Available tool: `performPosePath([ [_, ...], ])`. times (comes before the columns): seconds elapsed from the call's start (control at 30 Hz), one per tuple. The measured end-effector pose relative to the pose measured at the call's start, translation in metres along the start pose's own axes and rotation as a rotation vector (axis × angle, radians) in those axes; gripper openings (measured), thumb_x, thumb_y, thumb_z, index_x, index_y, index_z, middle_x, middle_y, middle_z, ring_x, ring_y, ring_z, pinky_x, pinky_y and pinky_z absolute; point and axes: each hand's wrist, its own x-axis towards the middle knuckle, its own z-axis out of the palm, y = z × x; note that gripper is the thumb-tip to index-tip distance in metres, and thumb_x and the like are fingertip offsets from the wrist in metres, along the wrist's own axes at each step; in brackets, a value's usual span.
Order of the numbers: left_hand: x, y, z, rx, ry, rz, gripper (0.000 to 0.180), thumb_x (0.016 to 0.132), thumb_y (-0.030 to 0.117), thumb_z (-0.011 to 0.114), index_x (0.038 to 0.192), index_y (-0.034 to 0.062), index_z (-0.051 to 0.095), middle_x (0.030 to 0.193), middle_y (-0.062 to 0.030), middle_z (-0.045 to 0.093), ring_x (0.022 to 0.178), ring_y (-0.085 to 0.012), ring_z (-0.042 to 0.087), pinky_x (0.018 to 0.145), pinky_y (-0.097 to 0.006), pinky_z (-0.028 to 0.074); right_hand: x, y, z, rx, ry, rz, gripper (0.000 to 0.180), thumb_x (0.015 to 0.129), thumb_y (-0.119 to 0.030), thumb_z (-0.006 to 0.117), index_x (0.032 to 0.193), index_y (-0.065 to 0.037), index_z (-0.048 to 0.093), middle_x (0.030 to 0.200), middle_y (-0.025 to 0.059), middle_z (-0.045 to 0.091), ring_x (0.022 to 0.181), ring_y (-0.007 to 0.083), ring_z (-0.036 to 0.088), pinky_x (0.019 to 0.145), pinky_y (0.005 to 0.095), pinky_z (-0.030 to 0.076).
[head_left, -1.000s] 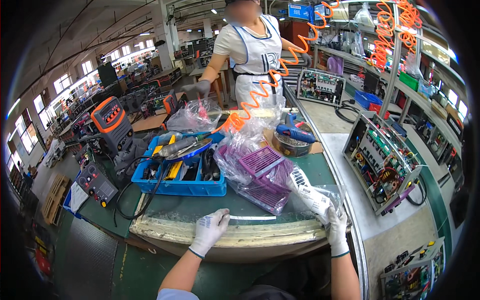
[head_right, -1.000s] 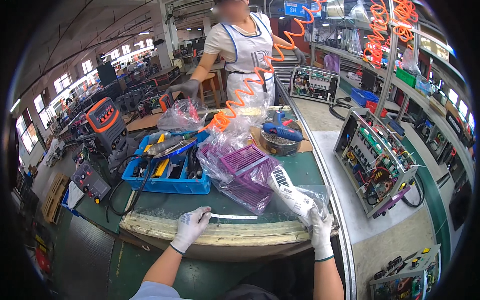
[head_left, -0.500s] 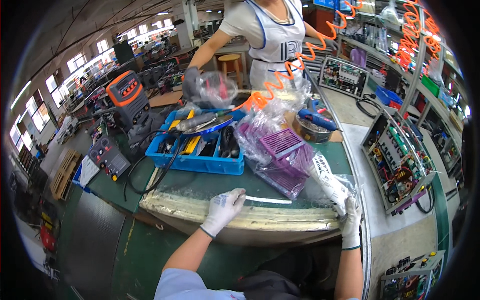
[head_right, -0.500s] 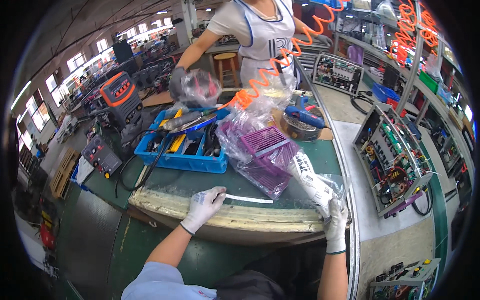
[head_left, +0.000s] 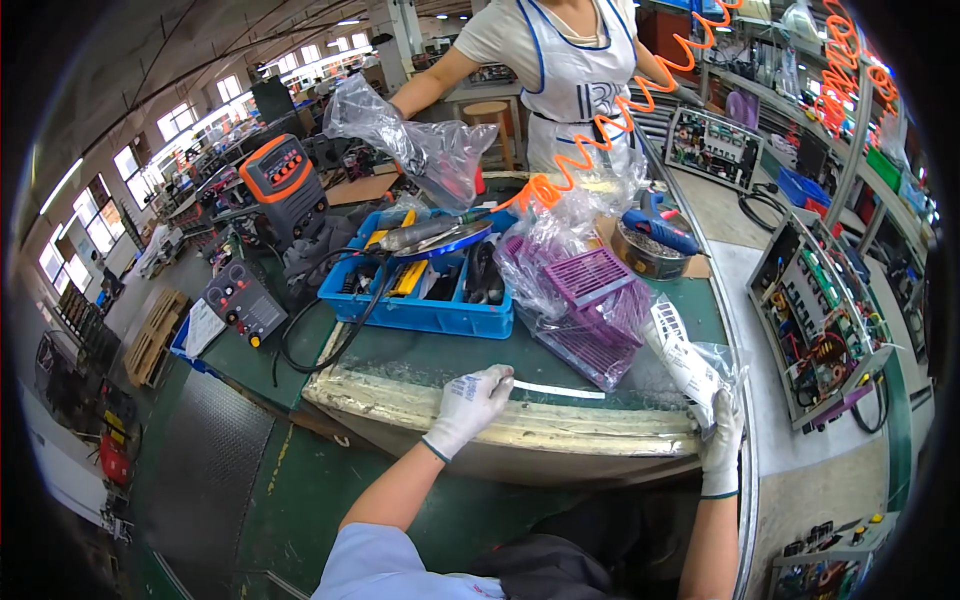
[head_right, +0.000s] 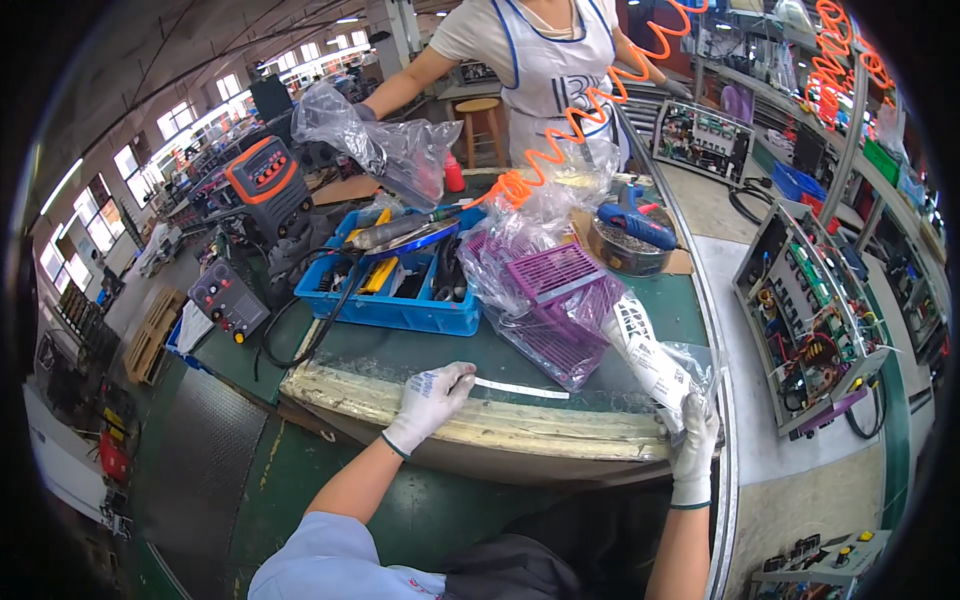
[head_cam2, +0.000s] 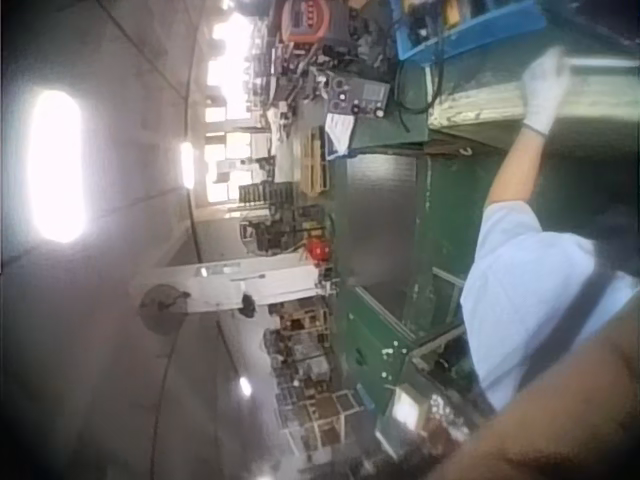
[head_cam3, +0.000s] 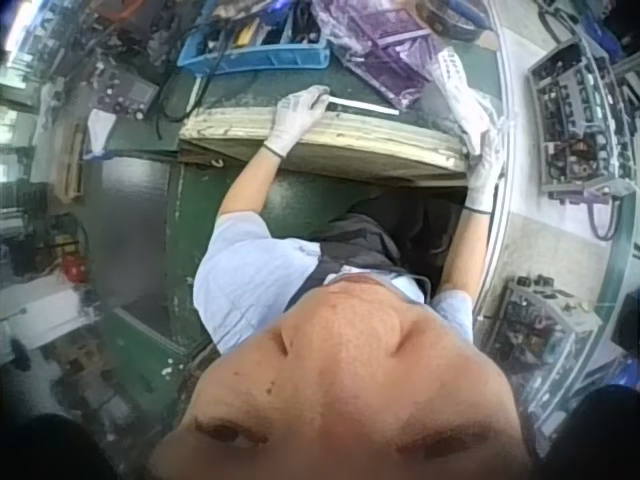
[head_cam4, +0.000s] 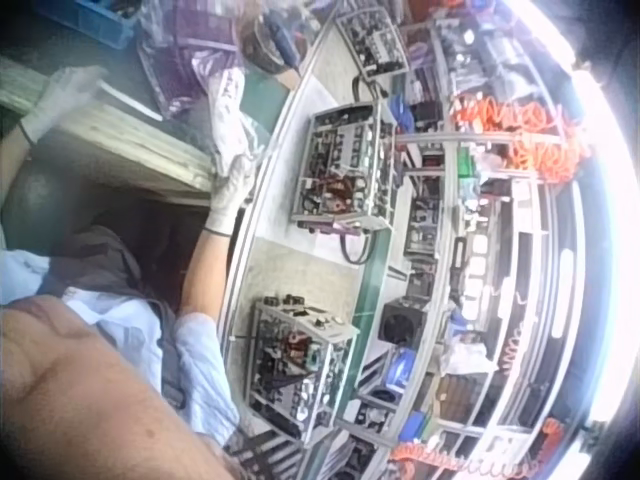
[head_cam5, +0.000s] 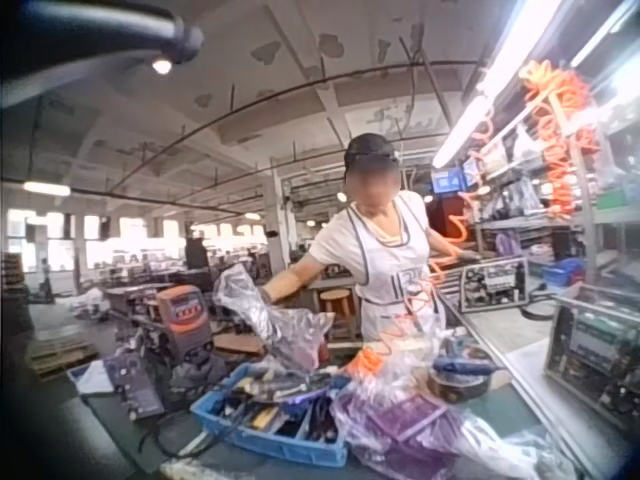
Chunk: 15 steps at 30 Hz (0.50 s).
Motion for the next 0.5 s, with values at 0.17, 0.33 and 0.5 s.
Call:
performPosePath([
  [0.17, 0.0008, 0.0045, -0.0019, -0.001, -0.021, -0.018, 0.025, 0.091, 0.028, 0.056, 0.103, 0.0084, 0.067, 0.097, -0.0119, 0.069, 0.086, -0.0298, 0.067, 0.074, -0.038, 0.053, 0.0014, 0.0032, -0.0055, 0.015, -0.01, 0.001, 0.041, 0.091, -0.034, 0.063, 0.115, -0.001, 0.055, 0.09, 0.0073, 0.065, 0.064, 0.0131, 0.062, 0.047, 0.0222, 0.047],
  [0.33, 0.0005, 0.0063, -0.0026, 0.008, -0.026, -0.039, 0.025, 0.091, 0.028, 0.056, 0.103, 0.0085, 0.067, 0.098, -0.0112, 0.07, 0.087, -0.0296, 0.067, 0.075, -0.038, 0.053, 0.0, 0.0005, -0.0029, 0.007, 0.005, 0.002, 0.042, 0.091, -0.034, 0.063, 0.114, 0.0, 0.055, 0.09, 0.0084, 0.065, 0.065, 0.0143, 0.062, 0.047, 0.0229, 0.047],
  [0.5, 0.0011, 0.0073, -0.0015, 0.005, -0.025, -0.042, 0.025, 0.091, 0.028, 0.056, 0.103, 0.0086, 0.068, 0.098, -0.0111, 0.07, 0.087, -0.0295, 0.067, 0.075, -0.038, 0.053, 0.0, -0.0006, -0.0037, 0.028, 0.014, 0.011, 0.041, 0.091, -0.033, 0.063, 0.114, 0.0, 0.055, 0.091, 0.0088, 0.065, 0.066, 0.0148, 0.063, 0.047, 0.0232, 0.047],
])
